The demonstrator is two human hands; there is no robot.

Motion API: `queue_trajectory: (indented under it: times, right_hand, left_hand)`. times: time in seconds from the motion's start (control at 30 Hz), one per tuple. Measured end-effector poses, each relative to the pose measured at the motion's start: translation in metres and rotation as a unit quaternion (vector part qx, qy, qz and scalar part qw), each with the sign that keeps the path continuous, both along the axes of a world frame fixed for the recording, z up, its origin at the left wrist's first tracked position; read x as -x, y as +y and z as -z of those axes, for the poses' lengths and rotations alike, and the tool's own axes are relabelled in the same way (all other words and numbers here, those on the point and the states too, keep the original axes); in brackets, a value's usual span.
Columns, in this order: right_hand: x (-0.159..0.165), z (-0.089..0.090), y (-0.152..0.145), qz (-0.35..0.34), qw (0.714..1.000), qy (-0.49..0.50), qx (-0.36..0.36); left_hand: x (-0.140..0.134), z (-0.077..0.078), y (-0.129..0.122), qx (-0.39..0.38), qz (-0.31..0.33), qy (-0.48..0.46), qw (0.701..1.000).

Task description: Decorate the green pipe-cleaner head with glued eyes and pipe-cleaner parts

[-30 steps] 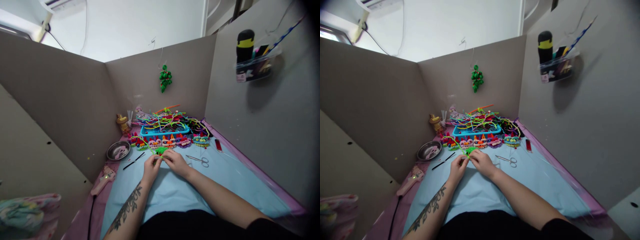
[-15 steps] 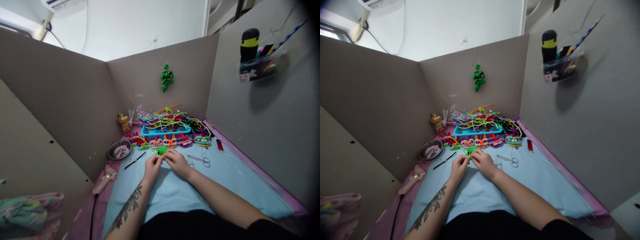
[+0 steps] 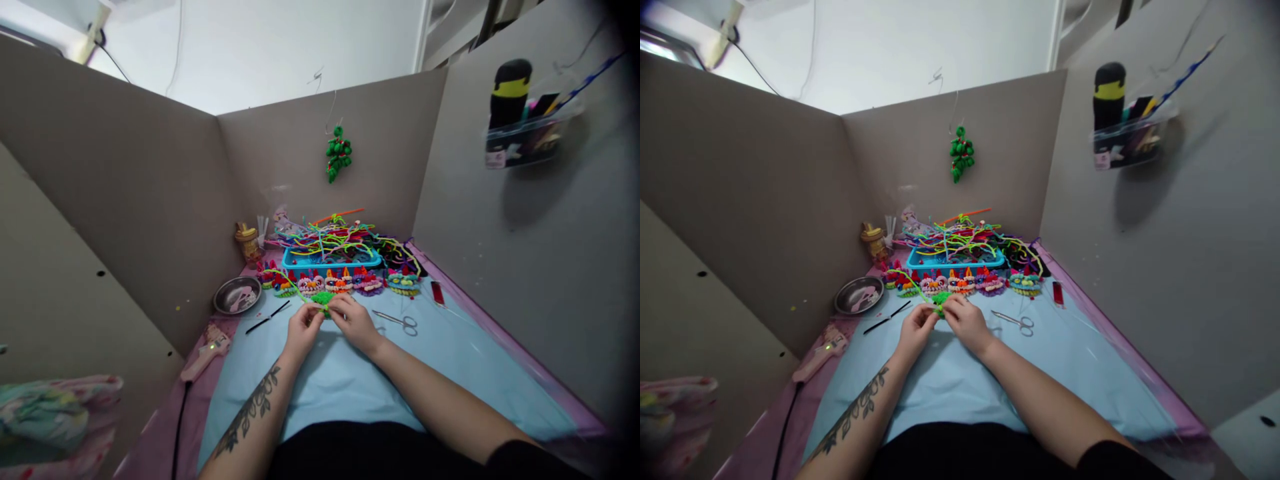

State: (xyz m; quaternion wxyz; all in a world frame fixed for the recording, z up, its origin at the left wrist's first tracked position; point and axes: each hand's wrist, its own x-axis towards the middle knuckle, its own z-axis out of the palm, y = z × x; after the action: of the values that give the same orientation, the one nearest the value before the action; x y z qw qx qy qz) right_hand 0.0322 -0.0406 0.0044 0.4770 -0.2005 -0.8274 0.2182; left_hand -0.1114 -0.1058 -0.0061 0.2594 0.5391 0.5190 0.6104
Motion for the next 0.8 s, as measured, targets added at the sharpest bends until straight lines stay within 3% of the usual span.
queue_trajectory:
  times: [0.23, 0.8]
  right_hand:
    - [0.0022, 0.0018, 0.0012, -0.035, 0.999, -0.004, -0.007]
    - [0.0057, -0.0024, -0.0017, -0.067, 0.997, 0.005, 0.049]
  left_hand:
    - [0.0004, -0.0049, -0.0023, 0.009, -0.04, 0.047, 0.998]
    - [0.0038, -0.0047, -0.0063, 0.006, -0.045, 0.087, 0.995]
